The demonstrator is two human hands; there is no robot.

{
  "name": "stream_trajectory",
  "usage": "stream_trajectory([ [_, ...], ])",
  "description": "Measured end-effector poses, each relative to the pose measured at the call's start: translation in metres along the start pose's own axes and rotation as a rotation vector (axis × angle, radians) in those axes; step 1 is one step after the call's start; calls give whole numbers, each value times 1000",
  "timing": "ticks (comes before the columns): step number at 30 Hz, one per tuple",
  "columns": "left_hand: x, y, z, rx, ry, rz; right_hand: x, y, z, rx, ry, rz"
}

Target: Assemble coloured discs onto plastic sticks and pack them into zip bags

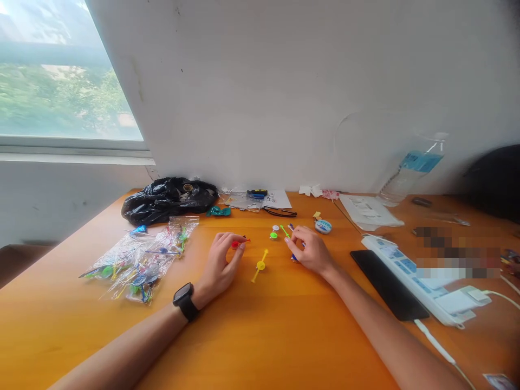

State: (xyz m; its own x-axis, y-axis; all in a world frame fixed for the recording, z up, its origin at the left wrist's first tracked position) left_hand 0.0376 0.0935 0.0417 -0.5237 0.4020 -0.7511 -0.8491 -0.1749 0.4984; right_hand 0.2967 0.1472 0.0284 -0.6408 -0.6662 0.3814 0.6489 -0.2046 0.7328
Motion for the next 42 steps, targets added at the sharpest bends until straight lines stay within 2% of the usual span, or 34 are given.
stream_trajectory([
  [5, 1, -1, 1, 30, -1, -7, -1, 0, 0, -13, 41, -29],
  [11, -1, -3, 0, 47, -36, 34, 15, -21, -5, 181, 134, -47],
  [15, -8, -7, -4, 65, -98, 58, 27, -22, -4, 196, 166, 3],
  [20, -18, -15, -11, 150, -204, 84, 31, -14, 0, 137, 196, 37],
  [26, -26, -32, -21, 339, -321, 152, 27, -29, -8, 250, 186, -20],
  [30, -27, -40, -28, 397, -391, 219, 30, -21, -3, 150, 188, -5],
  [34, -35, -43, -36, 441, -513, 259, 26, -10, 0, 56, 117, 38],
  [37, -44, -40, -39, 401, -584, 231, 26, -10, -1, 78, 98, 87],
  [42, -54, -23, -40, 198, -637, 100, 34, -17, -3, 253, 85, 254],
])
Point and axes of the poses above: each hand's wrist, its own z-axis towards the middle knuckle, its own y-axis out of the back of the hand, x = y × z, the point moved 8 cm from there along z, towards the middle knuckle, and after that the axes turned 11 degrees about y, right-handed, at the moved point
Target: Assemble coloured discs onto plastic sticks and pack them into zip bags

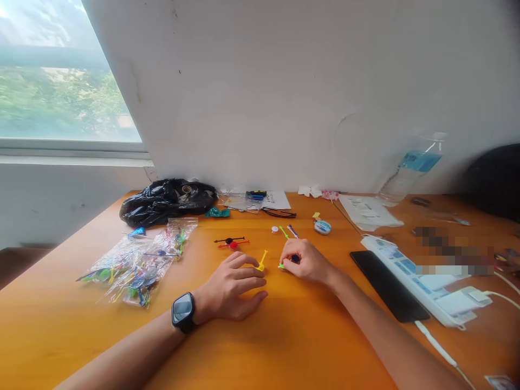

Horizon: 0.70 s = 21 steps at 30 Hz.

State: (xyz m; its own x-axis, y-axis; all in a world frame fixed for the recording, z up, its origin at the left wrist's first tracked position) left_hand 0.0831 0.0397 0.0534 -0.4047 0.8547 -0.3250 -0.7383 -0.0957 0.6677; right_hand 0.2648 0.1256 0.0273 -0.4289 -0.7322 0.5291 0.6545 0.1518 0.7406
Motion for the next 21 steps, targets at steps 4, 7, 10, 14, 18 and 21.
stream_trajectory([
  [4, 2, 7, 2, -67, 43, -7, 4, -5, -4, 119, -61, 147],
  [7, 5, 8, 3, -50, 87, 9, 7, -11, -9, 227, -139, 261],
  [10, 9, 6, 3, -15, 123, 18, 10, -18, -13, 309, -172, 360],
  [14, 14, -3, 2, 60, 154, 46, 11, -27, -11, 287, -154, 430],
  [18, 18, -11, 2, 131, 171, 84, 11, -38, -6, 172, -103, 456],
  [21, 22, -12, 2, 138, 201, 110, 17, -39, -3, 74, -39, 336],
])
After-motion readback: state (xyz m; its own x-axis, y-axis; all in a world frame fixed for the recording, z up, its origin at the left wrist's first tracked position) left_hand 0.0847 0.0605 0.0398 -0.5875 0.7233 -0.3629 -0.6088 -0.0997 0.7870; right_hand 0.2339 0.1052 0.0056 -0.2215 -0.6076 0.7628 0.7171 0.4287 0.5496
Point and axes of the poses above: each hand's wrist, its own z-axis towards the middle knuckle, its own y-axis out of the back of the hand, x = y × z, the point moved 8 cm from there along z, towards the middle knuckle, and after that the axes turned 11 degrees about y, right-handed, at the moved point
